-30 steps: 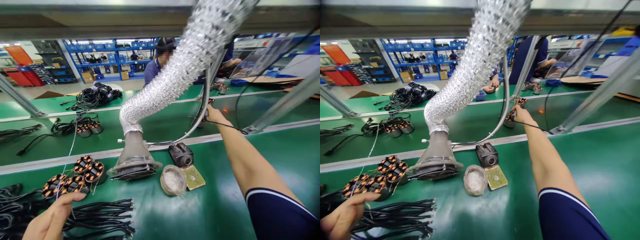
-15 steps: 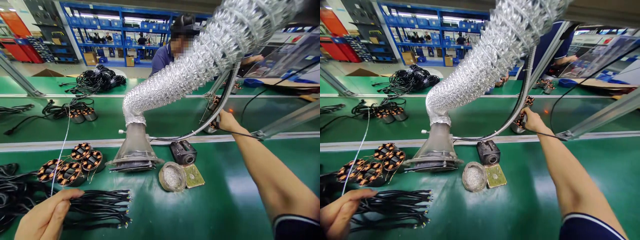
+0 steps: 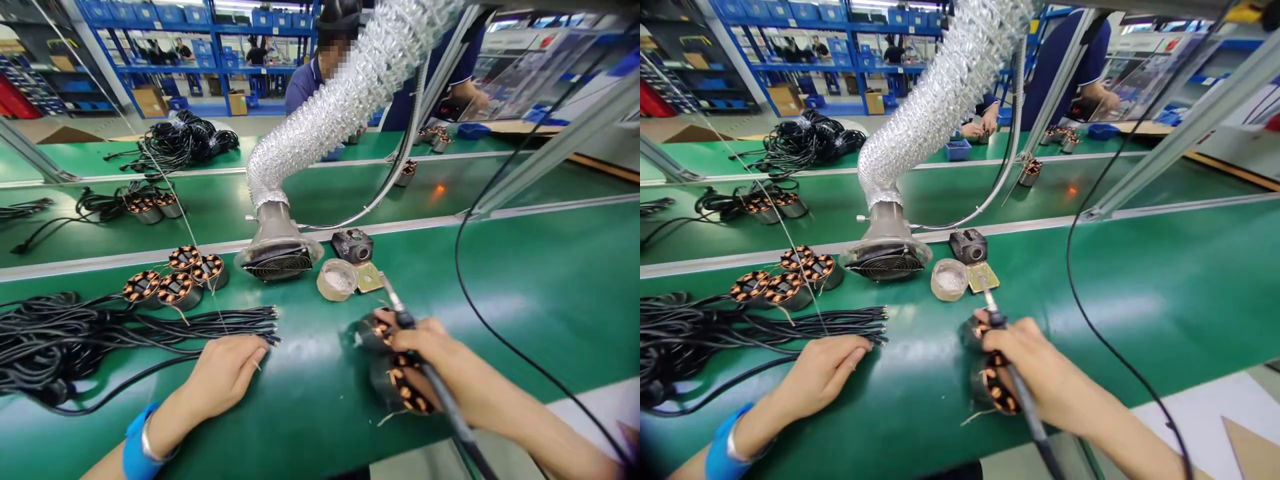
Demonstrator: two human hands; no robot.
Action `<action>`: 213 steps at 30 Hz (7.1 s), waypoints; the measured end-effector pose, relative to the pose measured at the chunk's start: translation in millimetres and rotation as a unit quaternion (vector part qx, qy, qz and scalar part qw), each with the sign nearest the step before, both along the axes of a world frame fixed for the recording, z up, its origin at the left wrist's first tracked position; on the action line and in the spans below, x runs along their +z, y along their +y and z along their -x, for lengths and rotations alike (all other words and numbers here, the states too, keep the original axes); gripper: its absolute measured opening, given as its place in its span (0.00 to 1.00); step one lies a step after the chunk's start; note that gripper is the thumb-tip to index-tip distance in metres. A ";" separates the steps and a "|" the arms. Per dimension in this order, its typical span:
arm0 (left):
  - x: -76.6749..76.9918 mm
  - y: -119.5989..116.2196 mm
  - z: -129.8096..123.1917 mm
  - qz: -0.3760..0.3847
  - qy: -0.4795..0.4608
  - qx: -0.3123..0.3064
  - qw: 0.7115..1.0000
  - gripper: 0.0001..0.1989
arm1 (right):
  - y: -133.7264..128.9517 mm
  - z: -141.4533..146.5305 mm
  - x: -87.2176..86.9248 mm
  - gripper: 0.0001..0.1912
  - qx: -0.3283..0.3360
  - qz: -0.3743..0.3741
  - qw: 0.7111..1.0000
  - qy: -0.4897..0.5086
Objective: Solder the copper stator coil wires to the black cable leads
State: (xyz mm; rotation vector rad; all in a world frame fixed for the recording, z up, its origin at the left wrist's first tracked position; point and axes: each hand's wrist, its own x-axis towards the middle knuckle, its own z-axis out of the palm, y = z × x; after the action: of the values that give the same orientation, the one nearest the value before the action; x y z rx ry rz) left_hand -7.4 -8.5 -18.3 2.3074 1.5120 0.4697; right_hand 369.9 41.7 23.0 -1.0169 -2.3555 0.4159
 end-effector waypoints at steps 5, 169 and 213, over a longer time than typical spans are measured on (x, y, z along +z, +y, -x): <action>-4.6 -4.3 -5.4 0.035 0.071 0.007 0.997 0.18 | -10.0 83.0 -1.0 0.14 0.177 -0.028 0.980 -0.084; 61.9 -7.0 -33.0 0.236 -0.182 -0.032 0.954 0.13 | -48.3 142.2 -9.5 0.08 -0.018 0.031 0.957 0.289; 26.9 17.2 -36.4 0.239 -0.301 0.073 0.920 0.11 | -71.2 127.3 0.1 0.05 -0.198 -0.028 0.936 0.291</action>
State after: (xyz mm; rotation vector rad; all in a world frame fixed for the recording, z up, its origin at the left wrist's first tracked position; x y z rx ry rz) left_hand 29.0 8.8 8.5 1.4961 1.3003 0.6818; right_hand 242.6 -29.5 23.1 -1.1227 -1.5852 0.4186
